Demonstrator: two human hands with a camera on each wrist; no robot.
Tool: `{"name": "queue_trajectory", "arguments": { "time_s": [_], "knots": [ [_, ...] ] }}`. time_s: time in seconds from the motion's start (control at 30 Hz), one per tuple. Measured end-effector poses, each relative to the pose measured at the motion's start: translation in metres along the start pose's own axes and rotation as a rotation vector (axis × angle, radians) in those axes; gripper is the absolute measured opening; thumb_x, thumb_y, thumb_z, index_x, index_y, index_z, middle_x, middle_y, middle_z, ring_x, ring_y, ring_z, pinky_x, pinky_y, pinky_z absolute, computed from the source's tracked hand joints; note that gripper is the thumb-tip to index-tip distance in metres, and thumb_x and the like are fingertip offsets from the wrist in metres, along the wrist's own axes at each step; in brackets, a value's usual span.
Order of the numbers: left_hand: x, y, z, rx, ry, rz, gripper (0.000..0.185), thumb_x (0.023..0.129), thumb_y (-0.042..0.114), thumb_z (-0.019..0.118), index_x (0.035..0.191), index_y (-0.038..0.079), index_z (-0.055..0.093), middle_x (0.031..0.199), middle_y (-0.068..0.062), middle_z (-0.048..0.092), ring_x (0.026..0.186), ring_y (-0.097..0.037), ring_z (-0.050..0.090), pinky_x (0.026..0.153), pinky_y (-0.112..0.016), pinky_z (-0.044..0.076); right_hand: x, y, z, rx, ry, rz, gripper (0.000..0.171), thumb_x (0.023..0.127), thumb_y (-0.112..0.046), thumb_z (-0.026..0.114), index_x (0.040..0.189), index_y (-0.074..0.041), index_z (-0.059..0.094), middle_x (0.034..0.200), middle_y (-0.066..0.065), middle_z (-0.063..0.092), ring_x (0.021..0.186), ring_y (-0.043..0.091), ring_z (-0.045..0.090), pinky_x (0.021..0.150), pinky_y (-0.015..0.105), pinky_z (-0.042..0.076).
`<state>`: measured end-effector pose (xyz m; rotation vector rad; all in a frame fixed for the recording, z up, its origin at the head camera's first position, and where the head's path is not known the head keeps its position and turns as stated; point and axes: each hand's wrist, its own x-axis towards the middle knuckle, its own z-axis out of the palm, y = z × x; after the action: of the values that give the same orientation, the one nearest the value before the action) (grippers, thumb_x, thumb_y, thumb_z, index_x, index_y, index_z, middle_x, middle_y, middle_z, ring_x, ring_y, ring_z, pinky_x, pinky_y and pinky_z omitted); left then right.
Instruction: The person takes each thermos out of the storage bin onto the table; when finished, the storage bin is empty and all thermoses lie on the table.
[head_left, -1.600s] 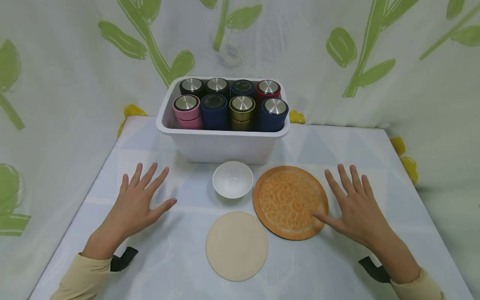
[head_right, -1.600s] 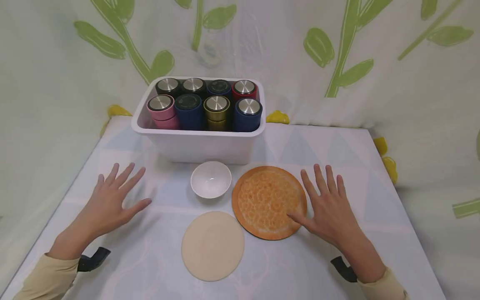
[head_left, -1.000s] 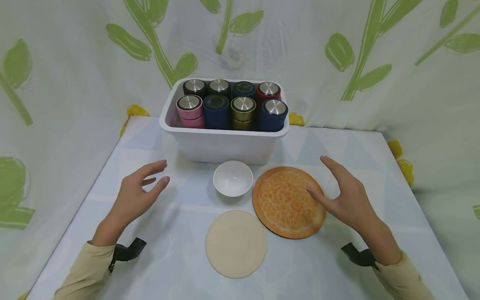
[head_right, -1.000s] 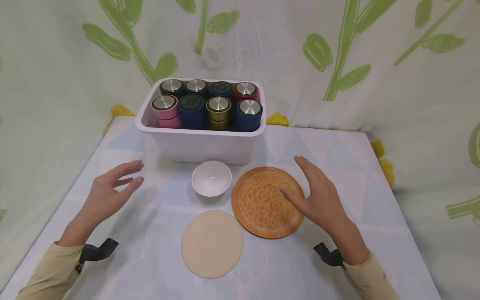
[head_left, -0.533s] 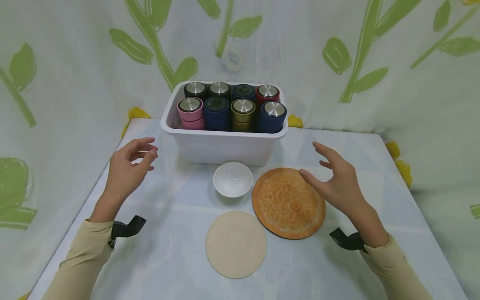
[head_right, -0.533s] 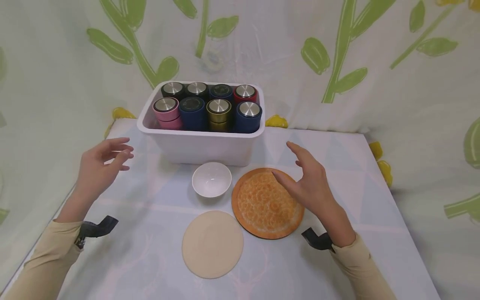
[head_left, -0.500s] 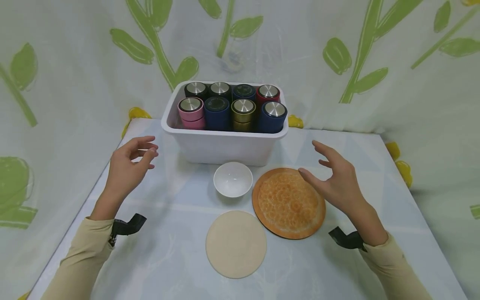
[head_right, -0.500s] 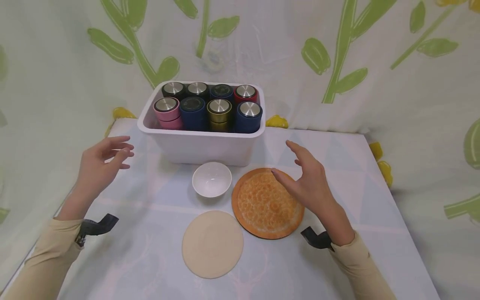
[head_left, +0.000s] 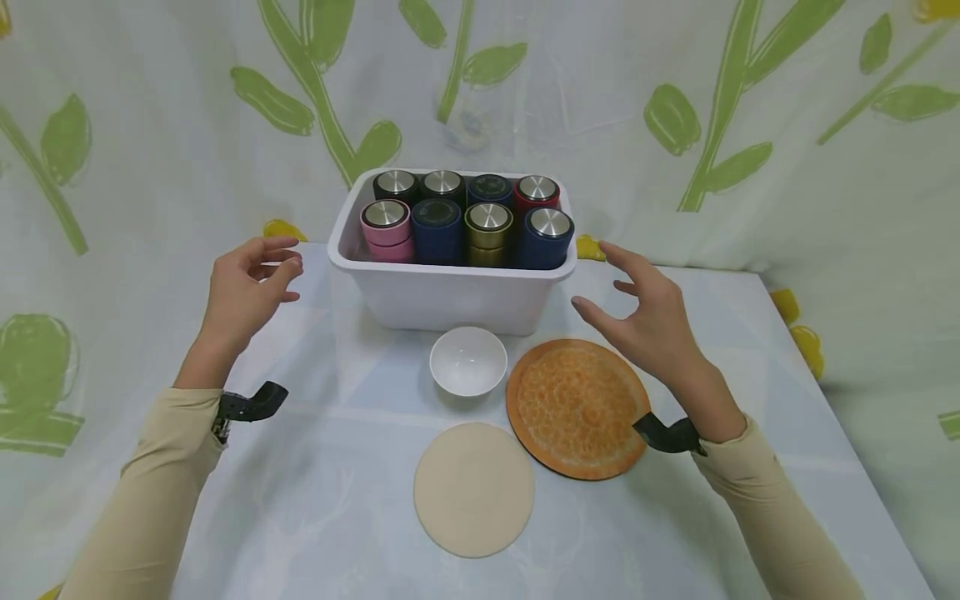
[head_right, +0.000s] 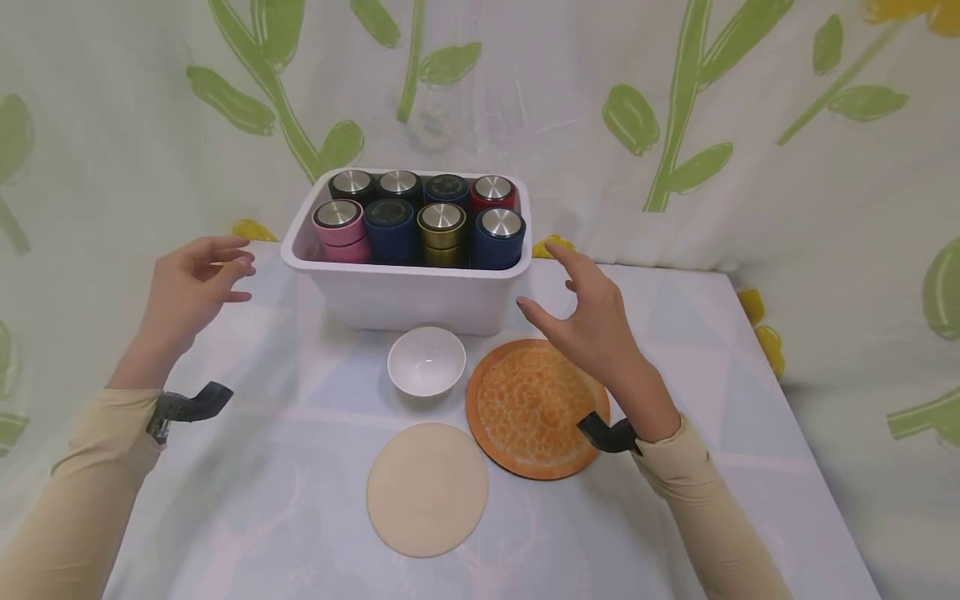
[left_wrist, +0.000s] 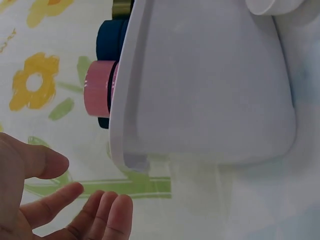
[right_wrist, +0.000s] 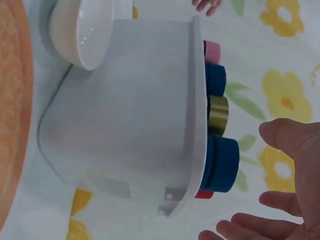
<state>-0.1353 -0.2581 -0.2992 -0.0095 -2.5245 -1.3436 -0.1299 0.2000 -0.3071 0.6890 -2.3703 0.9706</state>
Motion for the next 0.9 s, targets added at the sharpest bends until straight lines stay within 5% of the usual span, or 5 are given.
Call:
{"name": "queue_trajectory", "arguments": {
  "time_s": [0.2, 0.5, 0.9],
  "knots": [
    [0.011, 0.008, 0.002, 0.001, -0.006, -0.041, 0.043, 0.100, 0.028, 0.058, 0.135, 0.001, 0.059, 0.122, -0.019, 0.060, 0.088, -0.004, 0.060, 0.064, -0.014, 0.055, 0.020, -0.002, 0.006, 0.009, 0.003, -0.014, 0.068, 0.080, -0.013, 0.085, 0.139, 0.000, 0.055, 0.140, 0.014, 0.057, 0.128, 0.029, 0.053, 0.091, 0.051, 0.055],
    [0.031, 0.012, 0.006, 0.084, -0.021, -0.049, 0.046, 0.101, 0.030, 0.055, 0.138, 0.003, 0.056, 0.127, -0.021, 0.060, 0.108, -0.035, 0.062, 0.062, -0.011, 0.052, 0.043, 0.002, 0.019, 0.034, -0.005, 0.016, 0.068, 0.082, -0.018, 0.083, 0.141, -0.001, 0.053, 0.142, 0.013, 0.055, 0.130, 0.030, 0.051, 0.093, 0.051, 0.053],
    [0.057, 0.017, 0.019, 0.122, -0.091, -0.082, 0.048, 0.100, 0.027, 0.055, 0.141, 0.001, 0.053, 0.131, -0.026, 0.058, 0.110, -0.039, 0.062, 0.062, -0.018, 0.056, 0.066, 0.004, 0.035, 0.059, -0.025, 0.015, 0.066, 0.082, -0.020, 0.083, 0.138, 0.002, 0.055, 0.136, 0.017, 0.058, 0.126, 0.029, 0.053, 0.091, 0.050, 0.054]
  ]
}}
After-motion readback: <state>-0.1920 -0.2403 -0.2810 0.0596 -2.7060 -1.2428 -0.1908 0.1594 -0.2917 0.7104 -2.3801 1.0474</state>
